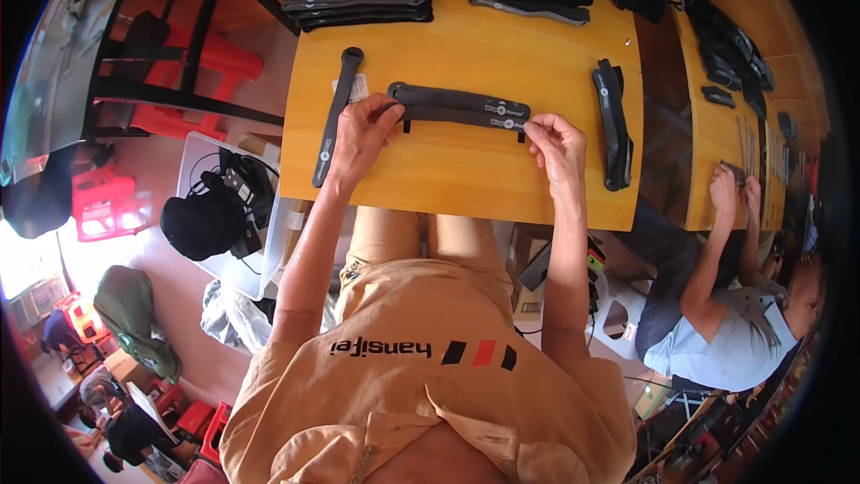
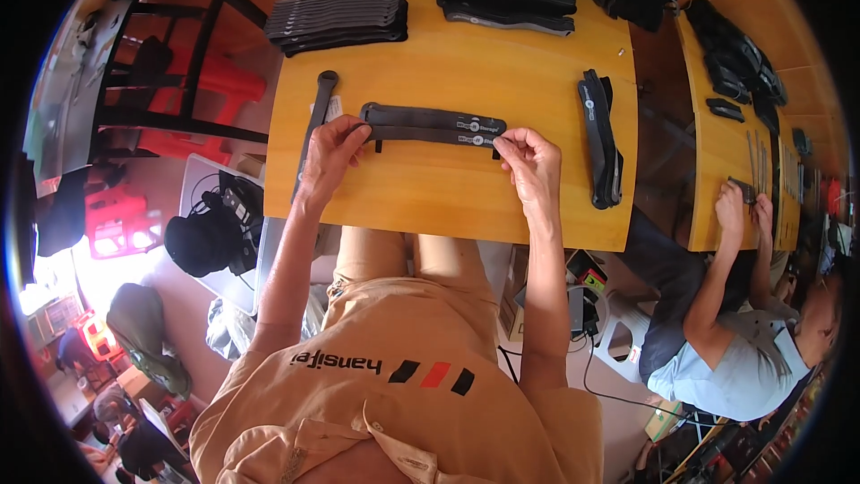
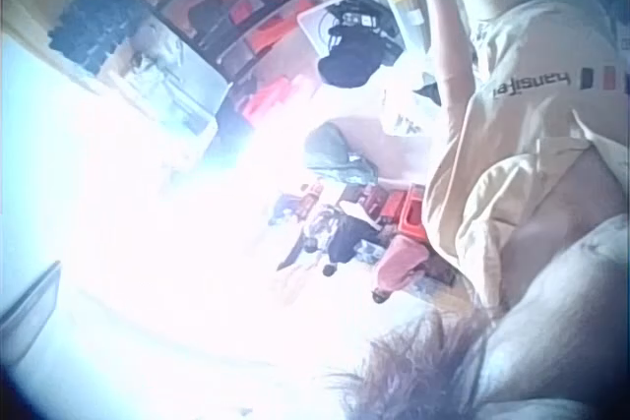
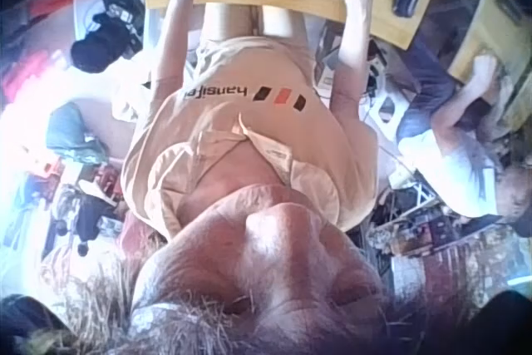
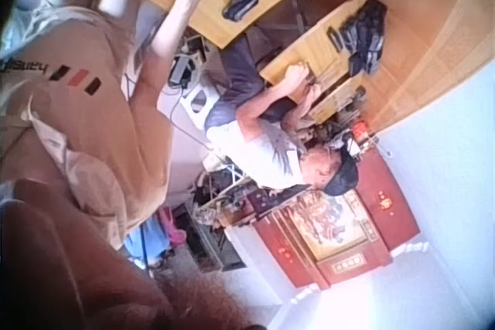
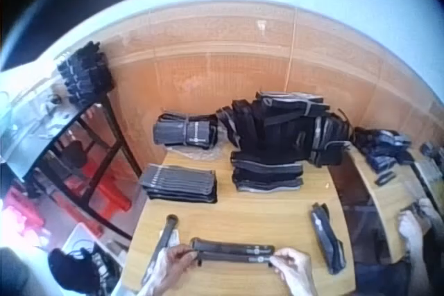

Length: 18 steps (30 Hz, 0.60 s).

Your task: Assembling and organizing black straps on a workshop table.

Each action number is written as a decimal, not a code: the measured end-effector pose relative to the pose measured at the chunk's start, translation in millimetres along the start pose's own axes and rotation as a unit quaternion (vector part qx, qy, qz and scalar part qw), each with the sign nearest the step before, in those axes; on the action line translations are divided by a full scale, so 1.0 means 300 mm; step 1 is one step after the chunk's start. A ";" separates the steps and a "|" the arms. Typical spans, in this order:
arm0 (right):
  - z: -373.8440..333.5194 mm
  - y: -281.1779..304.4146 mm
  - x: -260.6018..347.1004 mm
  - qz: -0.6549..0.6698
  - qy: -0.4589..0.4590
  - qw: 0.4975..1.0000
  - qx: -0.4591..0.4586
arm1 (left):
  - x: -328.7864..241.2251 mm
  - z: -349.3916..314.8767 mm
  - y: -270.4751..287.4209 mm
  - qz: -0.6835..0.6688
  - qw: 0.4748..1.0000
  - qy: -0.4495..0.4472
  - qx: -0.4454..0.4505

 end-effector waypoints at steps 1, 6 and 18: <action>0.008 0.003 -0.008 -0.011 -0.007 1.000 -0.008 | -0.011 0.000 0.006 0.029 0.999 -0.009 -0.029; 0.028 0.004 -0.035 -0.008 0.003 1.000 -0.023 | -0.031 0.012 0.011 0.070 0.990 -0.078 -0.091; 0.024 0.008 -0.052 0.008 0.006 1.000 -0.025 | 0.003 0.045 0.001 0.062 0.988 -0.059 -0.125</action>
Point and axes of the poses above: each hand's wrist, its own z-axis towards the middle knuckle, its own y-axis out of the back of the hand, x = y × z, the point moved 7 cm from there along z, towards the middle knuckle, and after that the axes turned 12 degrees about y, right-handed, at the moved point
